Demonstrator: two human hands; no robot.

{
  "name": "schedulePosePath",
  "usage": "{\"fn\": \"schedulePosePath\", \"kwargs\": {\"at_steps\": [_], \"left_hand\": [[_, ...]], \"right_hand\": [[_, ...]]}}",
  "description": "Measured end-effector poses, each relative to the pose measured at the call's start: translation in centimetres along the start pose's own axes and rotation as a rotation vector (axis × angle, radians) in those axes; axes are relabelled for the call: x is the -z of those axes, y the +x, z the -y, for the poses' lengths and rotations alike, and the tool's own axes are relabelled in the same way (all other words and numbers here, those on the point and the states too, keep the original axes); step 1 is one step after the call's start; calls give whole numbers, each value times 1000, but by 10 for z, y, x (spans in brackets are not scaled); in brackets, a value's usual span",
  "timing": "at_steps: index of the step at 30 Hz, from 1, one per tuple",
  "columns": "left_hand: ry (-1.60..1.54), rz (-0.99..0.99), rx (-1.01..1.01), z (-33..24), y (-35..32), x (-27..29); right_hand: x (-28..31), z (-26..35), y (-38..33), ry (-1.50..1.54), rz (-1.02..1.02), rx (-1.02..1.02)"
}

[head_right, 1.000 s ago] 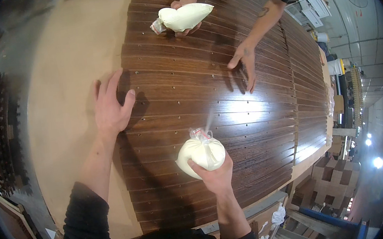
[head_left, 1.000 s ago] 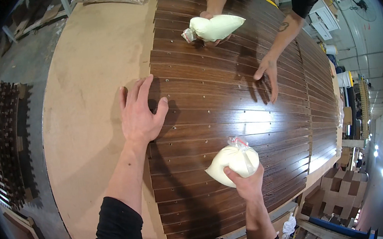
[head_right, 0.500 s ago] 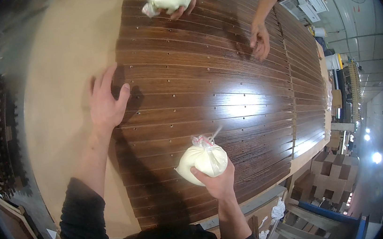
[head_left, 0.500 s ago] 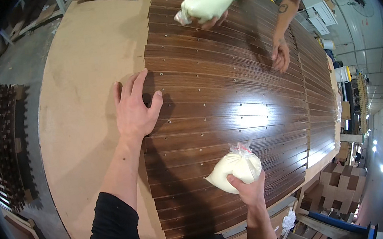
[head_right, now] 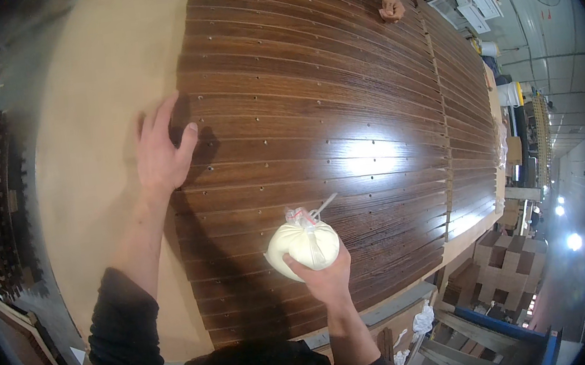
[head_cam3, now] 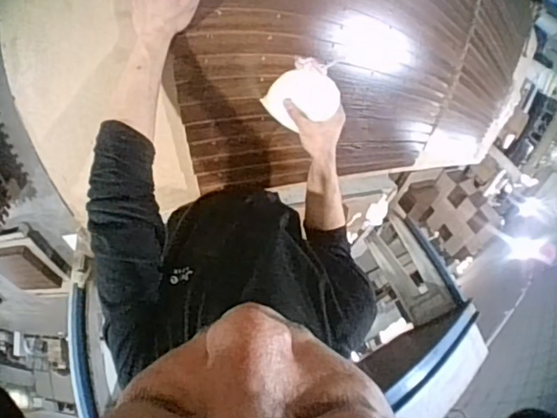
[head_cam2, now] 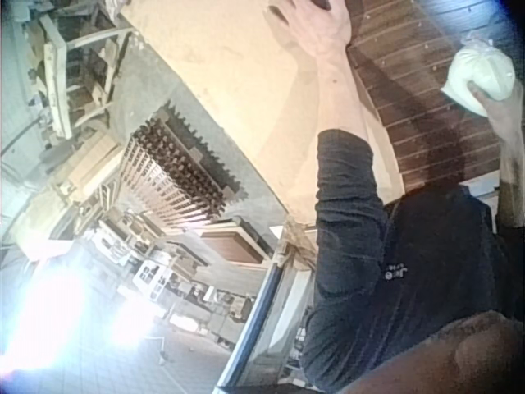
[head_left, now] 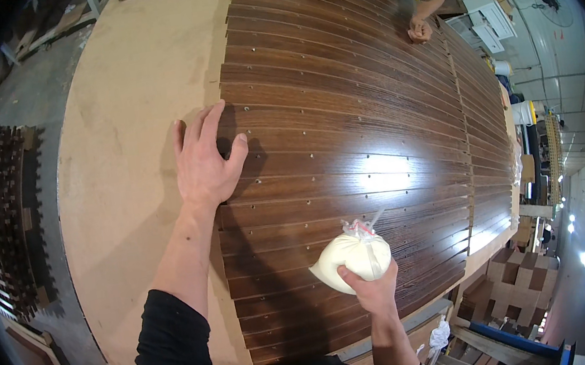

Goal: Two people arrange wooden slats on a table and apply glue from plastic bags into the pre-drilled holes.

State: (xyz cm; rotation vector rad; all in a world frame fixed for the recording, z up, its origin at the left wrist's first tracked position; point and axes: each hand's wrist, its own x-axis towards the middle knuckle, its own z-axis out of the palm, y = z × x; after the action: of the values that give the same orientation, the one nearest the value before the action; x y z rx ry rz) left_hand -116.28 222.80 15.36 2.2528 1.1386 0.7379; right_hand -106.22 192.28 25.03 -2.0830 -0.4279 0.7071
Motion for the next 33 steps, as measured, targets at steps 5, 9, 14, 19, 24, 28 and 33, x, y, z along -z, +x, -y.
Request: {"fn": "schedulePosePath", "kwargs": {"at_steps": [5, 9, 14, 19, 24, 28, 33], "left_hand": [[-17, -6, -9, -1, 0, 3], [-10, 1, 21, 0, 2, 1], [-26, 4, 31, 1, 3, 0], [-39, 26, 49, -1, 3, 1], [-33, 33, 59, -3, 2, 2], [-27, 29, 59, -3, 1, 2], [-25, 31, 65, -2, 1, 0]], "right_hand": [[8, 3, -12, 58, -33, 85], [20, 0, -24, 152, -38, 64], [20, -5, -28, 87, -19, 33], [17, -10, -30, 50, -13, 31], [14, -8, -31, 31, -25, 19], [15, -11, -31, -2, -21, -1], [12, -17, -33, -13, -36, 8]]}}
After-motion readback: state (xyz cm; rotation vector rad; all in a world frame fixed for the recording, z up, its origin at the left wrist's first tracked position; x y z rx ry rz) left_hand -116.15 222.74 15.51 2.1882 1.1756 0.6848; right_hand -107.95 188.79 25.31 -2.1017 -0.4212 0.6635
